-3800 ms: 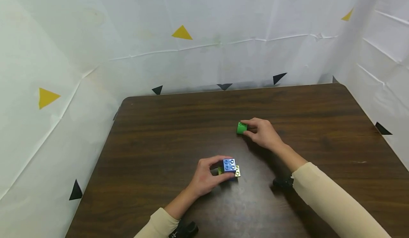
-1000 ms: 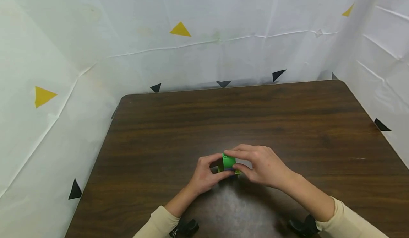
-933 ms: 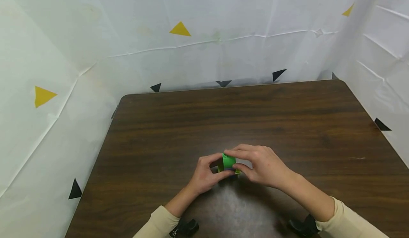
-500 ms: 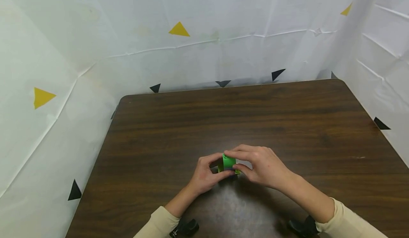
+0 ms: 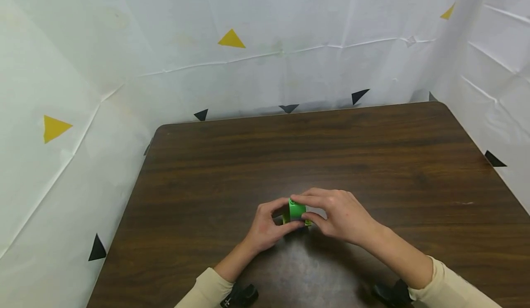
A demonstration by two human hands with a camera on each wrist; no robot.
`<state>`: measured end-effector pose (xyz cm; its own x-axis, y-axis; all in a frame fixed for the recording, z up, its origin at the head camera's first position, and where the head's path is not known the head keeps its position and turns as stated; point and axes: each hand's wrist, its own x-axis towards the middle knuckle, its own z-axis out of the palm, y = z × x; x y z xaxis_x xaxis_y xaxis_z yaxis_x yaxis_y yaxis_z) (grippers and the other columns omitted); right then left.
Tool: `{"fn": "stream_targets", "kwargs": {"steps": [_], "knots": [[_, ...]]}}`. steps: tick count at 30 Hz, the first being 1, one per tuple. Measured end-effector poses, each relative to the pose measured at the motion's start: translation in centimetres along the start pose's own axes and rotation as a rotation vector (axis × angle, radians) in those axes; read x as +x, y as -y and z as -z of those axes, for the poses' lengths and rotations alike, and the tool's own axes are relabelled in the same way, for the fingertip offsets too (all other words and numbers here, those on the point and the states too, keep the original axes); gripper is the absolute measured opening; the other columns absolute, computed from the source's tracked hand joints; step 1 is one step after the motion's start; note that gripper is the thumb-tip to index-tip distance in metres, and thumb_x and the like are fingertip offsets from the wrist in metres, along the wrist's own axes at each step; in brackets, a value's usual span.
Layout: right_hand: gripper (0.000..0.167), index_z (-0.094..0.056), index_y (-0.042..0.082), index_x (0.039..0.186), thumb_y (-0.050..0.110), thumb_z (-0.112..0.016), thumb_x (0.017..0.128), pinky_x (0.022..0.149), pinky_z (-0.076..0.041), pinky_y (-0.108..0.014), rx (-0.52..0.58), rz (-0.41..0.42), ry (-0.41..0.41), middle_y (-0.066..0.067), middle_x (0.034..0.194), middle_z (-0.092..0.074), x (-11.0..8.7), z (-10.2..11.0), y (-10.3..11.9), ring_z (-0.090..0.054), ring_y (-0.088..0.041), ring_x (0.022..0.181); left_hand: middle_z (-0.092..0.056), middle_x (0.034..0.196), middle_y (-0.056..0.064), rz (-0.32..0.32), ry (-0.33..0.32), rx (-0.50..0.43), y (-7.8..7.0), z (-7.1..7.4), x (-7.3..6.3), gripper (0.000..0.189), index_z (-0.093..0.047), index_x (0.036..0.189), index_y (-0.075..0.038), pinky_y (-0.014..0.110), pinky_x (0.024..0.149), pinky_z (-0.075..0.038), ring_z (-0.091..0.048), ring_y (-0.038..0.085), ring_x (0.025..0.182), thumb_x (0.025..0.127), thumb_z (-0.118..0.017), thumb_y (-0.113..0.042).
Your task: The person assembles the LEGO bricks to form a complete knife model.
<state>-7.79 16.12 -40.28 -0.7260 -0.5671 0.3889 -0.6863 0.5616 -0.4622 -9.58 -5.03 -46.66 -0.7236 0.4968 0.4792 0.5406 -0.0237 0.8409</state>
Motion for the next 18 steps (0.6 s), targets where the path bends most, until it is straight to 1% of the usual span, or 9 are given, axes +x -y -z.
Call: {"fn": "stream_targets", "kwargs": {"steps": [3, 5, 10, 13, 18], "knots": [[0.047, -0.07, 0.013, 0.124, 0.011, -0.083, 0.078, 0.057, -0.048, -0.022, -0.008, -0.001, -0.003, 0.005, 0.11, -0.069, 0.0, 0.0, 0.1, -0.065, -0.006, 0.079, -0.071, 0.1, 0.008, -0.015, -0.002, 0.003, 0.4, 0.0, -0.1, 0.04, -0.067, 0.114, -0.004, 0.039, 0.074, -0.057, -0.068, 0.018, 0.089, 0.077, -0.08, 0.006], [0.047, -0.07, 0.014, 0.124, 0.011, -0.084, 0.078, 0.057, -0.049, -0.023, -0.018, -0.003, -0.004, 0.006, 0.109, -0.069, 0.1, 0.0, 0.1, -0.065, -0.006, 0.079, -0.071, 0.1, 0.008, -0.019, -0.007, 0.002, 1.1, -0.2, -0.3, 0.041, -0.066, 0.114, -0.004, 0.039, 0.075, -0.057, -0.068, 0.018, 0.09, 0.077, -0.08, 0.005], [0.047, -0.071, 0.014, 0.122, 0.011, -0.084, 0.077, 0.056, -0.049, -0.023, -0.036, -0.001, -0.014, 0.006, 0.108, -0.069, 0.0, -0.1, 0.2, -0.065, -0.005, 0.077, -0.071, 0.105, 0.006, 0.015, -0.014, -0.009, 3.1, -0.5, -0.9, 0.044, -0.065, 0.119, -0.01, 0.037, 0.078, -0.056, -0.068, 0.017, 0.095, 0.079, -0.081, -0.001], [0.047, -0.071, 0.013, 0.122, 0.01, -0.084, 0.077, 0.055, -0.048, -0.022, -0.03, 0.005, -0.024, 0.006, 0.108, -0.069, 0.0, -0.1, 0.2, -0.065, -0.006, 0.076, -0.07, 0.107, 0.003, 0.029, -0.009, -0.013, 3.5, -0.6, -1.1, 0.044, -0.064, 0.121, -0.014, 0.036, 0.079, -0.056, -0.067, 0.017, 0.096, 0.081, -0.08, -0.005], [0.046, -0.071, 0.013, 0.121, 0.009, -0.084, 0.077, 0.054, -0.047, -0.022, -0.028, 0.013, -0.037, 0.006, 0.107, -0.069, -0.1, -0.2, 0.2, -0.065, -0.007, 0.074, -0.07, 0.107, 0.002, 0.028, -0.007, -0.016, 3.5, -0.5, -1.0, 0.042, -0.063, 0.121, -0.016, 0.035, 0.078, -0.056, -0.068, 0.017, 0.095, 0.083, -0.08, -0.009]]}}
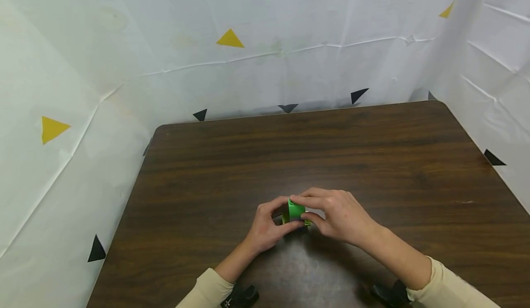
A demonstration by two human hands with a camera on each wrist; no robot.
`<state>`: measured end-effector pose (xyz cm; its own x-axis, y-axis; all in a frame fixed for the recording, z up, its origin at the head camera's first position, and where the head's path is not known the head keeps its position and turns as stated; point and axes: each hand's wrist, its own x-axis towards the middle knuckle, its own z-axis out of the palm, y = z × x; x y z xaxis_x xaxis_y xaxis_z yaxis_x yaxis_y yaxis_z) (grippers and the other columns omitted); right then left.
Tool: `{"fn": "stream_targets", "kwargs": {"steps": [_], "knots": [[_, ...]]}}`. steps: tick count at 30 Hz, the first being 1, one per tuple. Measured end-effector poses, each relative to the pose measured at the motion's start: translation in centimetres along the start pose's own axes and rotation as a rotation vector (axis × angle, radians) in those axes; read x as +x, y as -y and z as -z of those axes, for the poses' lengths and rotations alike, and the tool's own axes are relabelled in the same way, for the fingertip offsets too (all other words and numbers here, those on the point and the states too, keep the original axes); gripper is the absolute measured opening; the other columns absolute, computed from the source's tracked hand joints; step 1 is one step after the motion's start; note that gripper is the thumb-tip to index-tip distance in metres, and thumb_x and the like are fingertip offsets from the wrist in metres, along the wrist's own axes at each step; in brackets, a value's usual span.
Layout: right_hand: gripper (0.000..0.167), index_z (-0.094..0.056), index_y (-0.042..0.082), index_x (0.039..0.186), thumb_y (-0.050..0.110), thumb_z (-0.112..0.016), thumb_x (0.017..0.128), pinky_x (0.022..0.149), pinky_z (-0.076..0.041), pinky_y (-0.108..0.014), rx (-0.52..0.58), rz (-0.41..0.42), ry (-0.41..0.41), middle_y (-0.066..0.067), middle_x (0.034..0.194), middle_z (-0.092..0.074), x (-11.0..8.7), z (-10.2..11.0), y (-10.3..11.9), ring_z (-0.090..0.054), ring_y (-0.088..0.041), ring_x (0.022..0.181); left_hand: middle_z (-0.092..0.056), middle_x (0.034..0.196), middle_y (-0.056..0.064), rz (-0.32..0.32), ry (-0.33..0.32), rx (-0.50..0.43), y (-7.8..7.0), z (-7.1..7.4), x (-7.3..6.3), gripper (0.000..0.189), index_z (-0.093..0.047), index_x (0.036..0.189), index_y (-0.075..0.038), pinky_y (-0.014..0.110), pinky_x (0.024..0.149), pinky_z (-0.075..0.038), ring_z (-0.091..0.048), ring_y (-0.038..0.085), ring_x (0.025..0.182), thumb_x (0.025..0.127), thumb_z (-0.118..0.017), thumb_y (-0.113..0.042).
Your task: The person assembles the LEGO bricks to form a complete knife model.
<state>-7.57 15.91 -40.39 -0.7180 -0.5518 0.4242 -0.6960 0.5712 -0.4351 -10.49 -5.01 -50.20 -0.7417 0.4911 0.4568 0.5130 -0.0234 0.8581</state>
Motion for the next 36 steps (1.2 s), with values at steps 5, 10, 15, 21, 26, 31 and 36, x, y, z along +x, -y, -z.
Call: {"fn": "stream_targets", "kwargs": {"steps": [5, 10, 15, 21, 26, 31, 36], "knots": [[0.047, -0.071, 0.014, 0.121, 0.009, -0.085, 0.076, 0.054, -0.046, -0.02, -0.006, -0.003, -0.002, 0.007, 0.106, -0.068, 0.0, 0.0, 0.0, -0.064, -0.005, 0.073, -0.07, 0.107, 0.001, 0.008, 0.0, -0.003, -0.2, -0.1, 0.0, 0.041, -0.064, 0.12, -0.016, 0.035, 0.078, -0.056, -0.067, 0.016, 0.095, 0.083, -0.08, -0.009], [0.047, -0.071, 0.013, 0.122, 0.01, -0.084, 0.077, 0.055, -0.046, -0.02, -0.017, -0.018, 0.012, 0.006, 0.106, -0.068, 0.1, 0.0, 0.1, -0.062, -0.005, 0.072, -0.07, 0.106, 0.006, -0.008, 0.003, -0.002, -2.4, 0.2, 0.6, 0.041, -0.064, 0.118, -0.01, 0.04, 0.077, -0.056, -0.067, 0.016, 0.094, 0.082, -0.078, 0.001], [0.047, -0.071, 0.013, 0.121, 0.009, -0.085, 0.077, 0.054, -0.045, -0.019, -0.031, -0.022, 0.012, 0.005, 0.105, -0.068, 0.1, 0.0, 0.2, -0.061, -0.005, 0.071, -0.07, 0.106, 0.007, -0.003, 0.017, -0.012, -3.6, 0.6, 0.9, 0.035, -0.064, 0.119, -0.006, 0.045, 0.078, -0.056, -0.068, 0.018, 0.094, 0.086, -0.072, 0.003], [0.046, -0.072, 0.012, 0.12, 0.008, -0.085, 0.076, 0.055, -0.047, -0.02, -0.038, -0.01, 0.005, 0.004, 0.104, -0.069, 0.1, 0.1, 0.2, -0.063, -0.006, 0.071, -0.07, 0.105, 0.008, -0.011, 0.036, -0.019, -3.8, 0.6, 1.0, 0.034, -0.064, 0.119, -0.005, 0.045, 0.078, -0.056, -0.068, 0.017, 0.093, 0.086, -0.071, 0.005], [0.046, -0.072, 0.011, 0.12, 0.008, -0.085, 0.075, 0.055, -0.047, -0.021, -0.041, -0.011, 0.017, 0.003, 0.102, -0.069, 0.2, 0.2, 0.3, -0.063, -0.007, 0.071, -0.07, 0.101, 0.008, -0.031, 0.046, 0.001, -3.7, 0.7, 1.1, 0.034, -0.065, 0.117, -0.005, 0.043, 0.074, -0.057, -0.068, 0.016, 0.088, 0.085, -0.071, 0.006], [0.046, -0.072, 0.011, 0.12, 0.009, -0.085, 0.076, 0.056, -0.048, -0.021, -0.045, -0.03, 0.031, 0.004, 0.102, -0.069, 0.2, 0.3, 0.5, -0.062, -0.006, 0.07, -0.071, 0.099, 0.006, -0.028, 0.038, 0.012, -1.9, 0.3, 0.7, 0.034, -0.065, 0.117, -0.007, 0.042, 0.074, -0.057, -0.068, 0.018, 0.086, 0.086, -0.073, 0.002], [0.046, -0.071, 0.012, 0.122, 0.01, -0.084, 0.077, 0.056, -0.047, -0.021, -0.056, -0.064, 0.06, 0.005, 0.103, -0.069, 0.2, 0.4, 0.7, -0.061, -0.006, 0.07, -0.071, 0.1, 0.002, -0.001, 0.03, 0.017, -0.5, 0.2, 0.3, 0.031, -0.066, 0.118, -0.012, 0.037, 0.077, -0.057, -0.069, 0.017, 0.087, 0.089, -0.073, -0.007]]}}
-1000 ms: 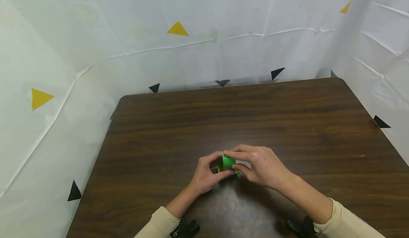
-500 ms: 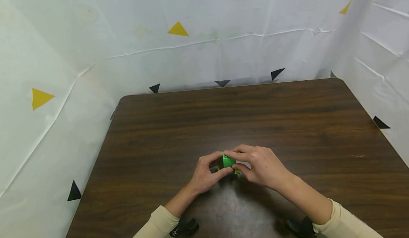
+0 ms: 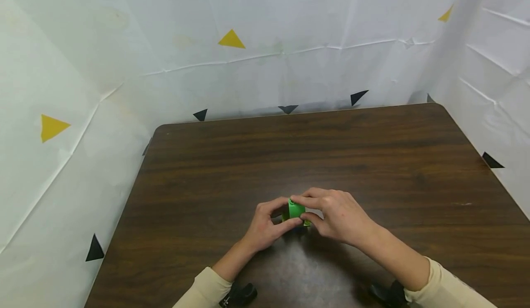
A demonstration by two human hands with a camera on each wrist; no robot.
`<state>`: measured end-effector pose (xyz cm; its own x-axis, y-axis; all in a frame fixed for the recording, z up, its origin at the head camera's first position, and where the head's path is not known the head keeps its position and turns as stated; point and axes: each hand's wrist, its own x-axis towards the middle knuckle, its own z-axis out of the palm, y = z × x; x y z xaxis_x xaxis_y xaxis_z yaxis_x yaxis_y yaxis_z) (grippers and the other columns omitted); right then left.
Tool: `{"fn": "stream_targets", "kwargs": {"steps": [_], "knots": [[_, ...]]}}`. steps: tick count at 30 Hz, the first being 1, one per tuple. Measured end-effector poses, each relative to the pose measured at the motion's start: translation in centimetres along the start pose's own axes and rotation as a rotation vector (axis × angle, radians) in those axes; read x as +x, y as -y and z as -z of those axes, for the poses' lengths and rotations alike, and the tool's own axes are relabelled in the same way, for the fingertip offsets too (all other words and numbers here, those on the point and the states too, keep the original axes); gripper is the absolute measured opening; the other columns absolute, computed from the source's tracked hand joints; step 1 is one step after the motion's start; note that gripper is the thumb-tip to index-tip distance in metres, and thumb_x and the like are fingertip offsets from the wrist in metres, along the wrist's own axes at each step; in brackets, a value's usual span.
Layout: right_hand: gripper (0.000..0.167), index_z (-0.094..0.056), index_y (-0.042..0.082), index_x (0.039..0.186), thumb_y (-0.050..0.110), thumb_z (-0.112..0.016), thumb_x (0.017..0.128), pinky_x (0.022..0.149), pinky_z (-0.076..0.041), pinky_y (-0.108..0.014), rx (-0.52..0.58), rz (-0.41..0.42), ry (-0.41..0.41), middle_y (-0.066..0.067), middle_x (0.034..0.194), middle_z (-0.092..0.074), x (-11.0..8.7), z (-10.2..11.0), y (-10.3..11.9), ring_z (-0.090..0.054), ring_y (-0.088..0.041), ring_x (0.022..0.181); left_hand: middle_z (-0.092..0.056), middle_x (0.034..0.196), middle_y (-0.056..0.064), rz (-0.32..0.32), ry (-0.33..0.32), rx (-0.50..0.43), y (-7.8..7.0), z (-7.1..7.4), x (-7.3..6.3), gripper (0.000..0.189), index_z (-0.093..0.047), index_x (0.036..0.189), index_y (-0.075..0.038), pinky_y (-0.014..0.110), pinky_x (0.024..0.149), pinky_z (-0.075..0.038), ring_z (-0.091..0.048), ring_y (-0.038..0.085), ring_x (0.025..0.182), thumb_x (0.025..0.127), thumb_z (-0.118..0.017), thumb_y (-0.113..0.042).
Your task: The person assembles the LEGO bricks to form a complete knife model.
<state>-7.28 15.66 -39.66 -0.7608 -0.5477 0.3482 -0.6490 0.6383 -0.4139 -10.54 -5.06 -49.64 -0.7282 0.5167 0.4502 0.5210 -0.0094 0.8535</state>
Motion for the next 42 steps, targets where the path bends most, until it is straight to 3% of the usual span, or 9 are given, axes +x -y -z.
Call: {"fn": "stream_targets", "kwargs": {"steps": [10, 17, 29, 36, 42], "knots": [[0.047, -0.07, 0.011, 0.123, 0.009, -0.083, 0.078, 0.054, -0.045, -0.02, -0.023, -0.035, 0.044, 0.005, 0.102, -0.069, 0.2, 0.3, -0.1, -0.058, -0.004, 0.067, -0.071, 0.105, -0.001, 0.056, 0.013, -0.05, 0.3, 0.0, 0.0, 0.034, -0.066, 0.124, -0.017, 0.037, 0.082, -0.056, -0.069, 0.015, 0.093, 0.09, -0.073, -0.015], [0.046, -0.071, 0.012, 0.122, 0.011, -0.083, 0.078, 0.056, -0.047, -0.023, -0.054, -0.036, 0.075, 0.006, 0.1, -0.069, 0.6, 0.6, -0.3, -0.062, -0.009, 0.068, -0.071, 0.106, 0.0, 0.05, 0.009, -0.051, 0.3, 0.0, 0.2, 0.035, -0.066, 0.124, -0.014, 0.038, 0.079, -0.057, -0.069, 0.016, 0.093, 0.09, -0.073, -0.013], [0.047, -0.069, 0.011, 0.125, 0.01, -0.082, 0.08, 0.06, -0.05, -0.024, -0.019, -0.028, 0.087, 0.005, 0.101, -0.067, 0.6, 0.6, -0.4, -0.061, -0.007, 0.071, -0.07, 0.107, 0.001, 0.142, 0.036, -0.075, 0.4, 0.2, 0.0, 0.036, -0.064, 0.126, -0.017, 0.04, 0.079, -0.057, -0.069, 0.017, 0.094, 0.091, -0.073, -0.016], [0.047, -0.067, 0.011, 0.127, 0.011, -0.081, 0.082, 0.061, -0.05, -0.024, -0.001, -0.024, 0.111, 0.004, 0.104, -0.067, 0.7, 0.8, -0.9, -0.059, -0.004, 0.072, -0.069, 0.113, -0.004, 0.154, 0.091, 0.011, 0.1, 0.8, 0.4, 0.04, -0.062, 0.128, -0.022, 0.035, 0.084, -0.055, -0.067, 0.014, 0.102, 0.09, -0.074, -0.022], [0.047, -0.066, 0.01, 0.128, 0.009, -0.079, 0.084, 0.068, -0.053, -0.026, 0.069, -0.015, 0.132, 0.001, 0.11, -0.068, 1.0, 0.8, -1.4, -0.064, -0.006, 0.082, -0.067, 0.119, -0.002, 0.151, 0.127, 0.146, 0.6, 1.6, -0.1, 0.043, -0.064, 0.125, -0.015, 0.032, 0.084, -0.054, -0.064, 0.01, 0.106, 0.085, -0.079, -0.014]]}}
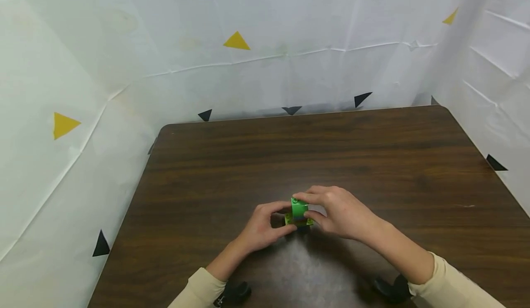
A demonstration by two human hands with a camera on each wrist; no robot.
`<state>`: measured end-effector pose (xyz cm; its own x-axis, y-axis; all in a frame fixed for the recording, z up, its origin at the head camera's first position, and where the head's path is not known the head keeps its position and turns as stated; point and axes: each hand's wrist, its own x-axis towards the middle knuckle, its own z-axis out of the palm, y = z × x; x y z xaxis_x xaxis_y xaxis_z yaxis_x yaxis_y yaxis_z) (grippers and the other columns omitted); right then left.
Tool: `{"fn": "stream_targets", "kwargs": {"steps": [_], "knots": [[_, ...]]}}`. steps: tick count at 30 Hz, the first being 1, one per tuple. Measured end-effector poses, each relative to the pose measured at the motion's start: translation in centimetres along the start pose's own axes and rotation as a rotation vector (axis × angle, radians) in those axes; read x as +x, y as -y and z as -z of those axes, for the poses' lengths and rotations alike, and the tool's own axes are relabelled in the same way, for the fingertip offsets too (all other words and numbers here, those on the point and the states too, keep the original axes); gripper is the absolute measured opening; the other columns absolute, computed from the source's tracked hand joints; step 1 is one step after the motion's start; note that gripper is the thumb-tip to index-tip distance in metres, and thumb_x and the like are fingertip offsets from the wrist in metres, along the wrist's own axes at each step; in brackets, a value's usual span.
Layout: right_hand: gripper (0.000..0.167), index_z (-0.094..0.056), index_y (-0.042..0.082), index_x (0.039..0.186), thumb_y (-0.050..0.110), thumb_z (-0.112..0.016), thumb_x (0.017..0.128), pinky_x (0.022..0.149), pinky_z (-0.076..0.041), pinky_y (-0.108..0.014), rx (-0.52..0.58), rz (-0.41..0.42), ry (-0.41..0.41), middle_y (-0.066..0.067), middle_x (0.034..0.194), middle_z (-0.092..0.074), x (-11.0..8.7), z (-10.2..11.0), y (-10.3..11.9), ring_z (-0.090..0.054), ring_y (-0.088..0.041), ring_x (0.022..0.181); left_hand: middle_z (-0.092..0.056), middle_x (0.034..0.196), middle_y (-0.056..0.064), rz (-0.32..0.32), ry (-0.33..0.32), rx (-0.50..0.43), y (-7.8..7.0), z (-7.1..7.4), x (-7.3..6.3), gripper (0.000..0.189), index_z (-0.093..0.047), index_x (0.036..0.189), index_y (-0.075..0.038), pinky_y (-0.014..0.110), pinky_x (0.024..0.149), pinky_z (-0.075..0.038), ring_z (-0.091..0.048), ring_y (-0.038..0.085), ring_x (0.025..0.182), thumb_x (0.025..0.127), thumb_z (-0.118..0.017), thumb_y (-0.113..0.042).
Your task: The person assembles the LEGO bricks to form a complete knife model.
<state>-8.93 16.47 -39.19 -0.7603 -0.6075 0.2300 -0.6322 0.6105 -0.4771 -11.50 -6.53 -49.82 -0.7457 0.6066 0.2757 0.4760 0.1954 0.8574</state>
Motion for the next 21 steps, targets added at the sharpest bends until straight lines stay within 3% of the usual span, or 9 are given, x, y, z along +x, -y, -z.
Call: {"fn": "stream_targets", "kwargs": {"steps": [6, 13, 21], "knots": [[0.05, -0.061, 0.011, 0.134, 0.007, -0.075, 0.086, 0.074, -0.055, -0.028, 0.152, -0.019, 0.026, -0.001, 0.115, -0.068, 0.3, 0.3, -1.1, -0.066, -0.01, 0.094, -0.067, 0.118, 0.002, 0.064, -0.007, 0.027, 0.3, 0.3, -0.6, 0.045, -0.065, 0.125, -0.013, 0.03, 0.079, -0.056, -0.067, 0.013, 0.097, 0.083, -0.08, -0.013], [0.052, -0.055, 0.01, 0.139, 0.0, -0.069, 0.09, 0.082, -0.055, -0.032, 0.355, -0.076, 0.036, -0.003, 0.116, -0.065, 1.1, 0.2, -3.0, -0.065, -0.02, 0.104, -0.069, 0.109, 0.0, 0.135, -0.038, 0.048, 0.4, 0.5, -0.3, 0.042, -0.067, 0.123, -0.015, 0.026, 0.073, -0.056, -0.069, 0.013, 0.085, 0.083, -0.081, -0.017], [0.048, -0.055, 0.011, 0.14, 0.007, -0.066, 0.094, 0.083, -0.055, -0.038, 0.375, -0.142, 0.013, -0.003, 0.119, -0.062, 2.5, -0.2, -4.3, -0.064, -0.016, 0.096, -0.071, 0.102, 0.003, 0.205, -0.062, 0.055, 0.5, 0.7, 0.2, 0.033, -0.068, 0.117, -0.012, 0.023, 0.07, -0.055, -0.068, 0.007, 0.083, 0.086, -0.078, -0.018]]}}
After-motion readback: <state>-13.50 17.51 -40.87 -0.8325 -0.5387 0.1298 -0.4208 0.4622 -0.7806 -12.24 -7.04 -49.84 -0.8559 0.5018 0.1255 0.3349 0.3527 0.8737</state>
